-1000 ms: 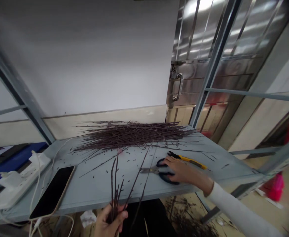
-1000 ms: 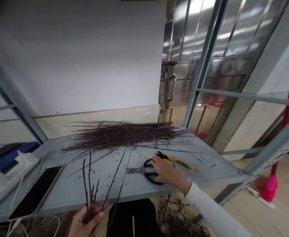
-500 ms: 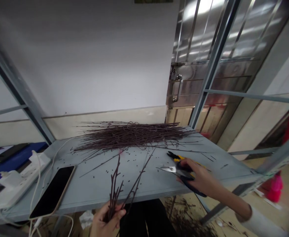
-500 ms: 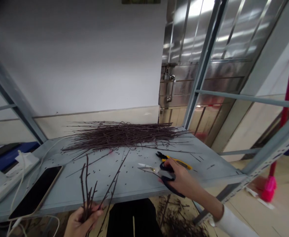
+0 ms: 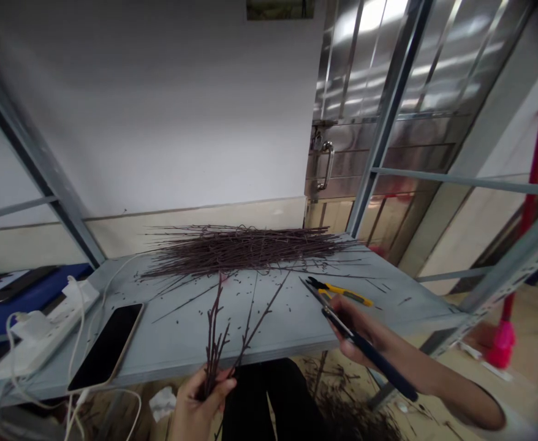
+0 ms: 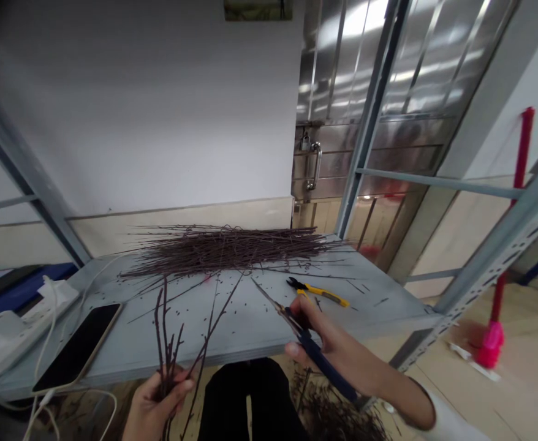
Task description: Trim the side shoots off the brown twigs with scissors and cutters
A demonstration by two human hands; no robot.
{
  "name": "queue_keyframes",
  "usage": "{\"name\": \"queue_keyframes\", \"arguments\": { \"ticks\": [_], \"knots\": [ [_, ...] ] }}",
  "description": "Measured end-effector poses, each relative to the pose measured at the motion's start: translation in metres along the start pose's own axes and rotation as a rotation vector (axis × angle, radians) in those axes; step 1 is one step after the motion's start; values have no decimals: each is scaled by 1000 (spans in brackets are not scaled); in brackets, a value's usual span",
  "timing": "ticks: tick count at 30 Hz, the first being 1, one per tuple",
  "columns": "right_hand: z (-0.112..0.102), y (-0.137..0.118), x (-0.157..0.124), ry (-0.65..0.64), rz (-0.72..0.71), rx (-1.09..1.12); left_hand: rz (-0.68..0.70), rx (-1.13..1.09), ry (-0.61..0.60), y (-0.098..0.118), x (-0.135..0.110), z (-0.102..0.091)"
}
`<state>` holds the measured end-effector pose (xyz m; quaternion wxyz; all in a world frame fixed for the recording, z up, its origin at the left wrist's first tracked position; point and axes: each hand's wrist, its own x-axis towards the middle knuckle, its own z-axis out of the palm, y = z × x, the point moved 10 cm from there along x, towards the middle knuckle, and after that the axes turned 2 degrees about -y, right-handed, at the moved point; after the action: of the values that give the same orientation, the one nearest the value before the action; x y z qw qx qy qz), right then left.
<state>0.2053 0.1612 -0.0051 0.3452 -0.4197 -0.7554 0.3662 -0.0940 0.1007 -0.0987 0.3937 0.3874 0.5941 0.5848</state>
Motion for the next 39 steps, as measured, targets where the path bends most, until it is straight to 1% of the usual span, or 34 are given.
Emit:
{"name": "queue_keyframes", "arguments": {
  "ticks": [3,8,12,17,19,22,24,26,27,29,31,33,34,36,39],
  "knots": [
    [14,-10,1,-126,5,-6,20,10,6,4,-3,-2],
    [22,-25,1,-188,-3,-13,14,21,-38,3,-7,-1],
    [23,-37,3,-166,-39,-36,31,61,-91,4,-10,1],
    [27,-42,8,-150,-18,-96,33,107,-131,1,-11,0],
    [25,-41,10,-111,-8,-142,10,93,-179,-5,-12,4],
    [23,-40,13,-64,-27,-191,-17,35,-277,-16,-14,15],
    [23,-39,14,-64,-38,-220,-1,11,-357,-18,-15,26],
    [24,-38,15,-86,-34,-241,21,-7,-446,-16,-17,39],
    [24,-38,15,-100,-28,-248,32,-19,-484,-11,-19,45],
    [24,-41,14,-119,-25,-264,56,-52,-542,5,-22,59],
    [22,-46,14,-126,-30,-299,120,-74,-565,32,-27,72],
    [20,-52,13,-134,-32,-330,159,-106,-614,59,-33,90],
    [20,-53,12,-140,-28,-340,187,-153,-590,73,-33,94],
    [18,-55,12,-149,-15,-348,209,-228,-560,91,-33,103],
    [11,-57,10,-133,9,-377,225,-300,-516,103,-28,108]
  ]
}}
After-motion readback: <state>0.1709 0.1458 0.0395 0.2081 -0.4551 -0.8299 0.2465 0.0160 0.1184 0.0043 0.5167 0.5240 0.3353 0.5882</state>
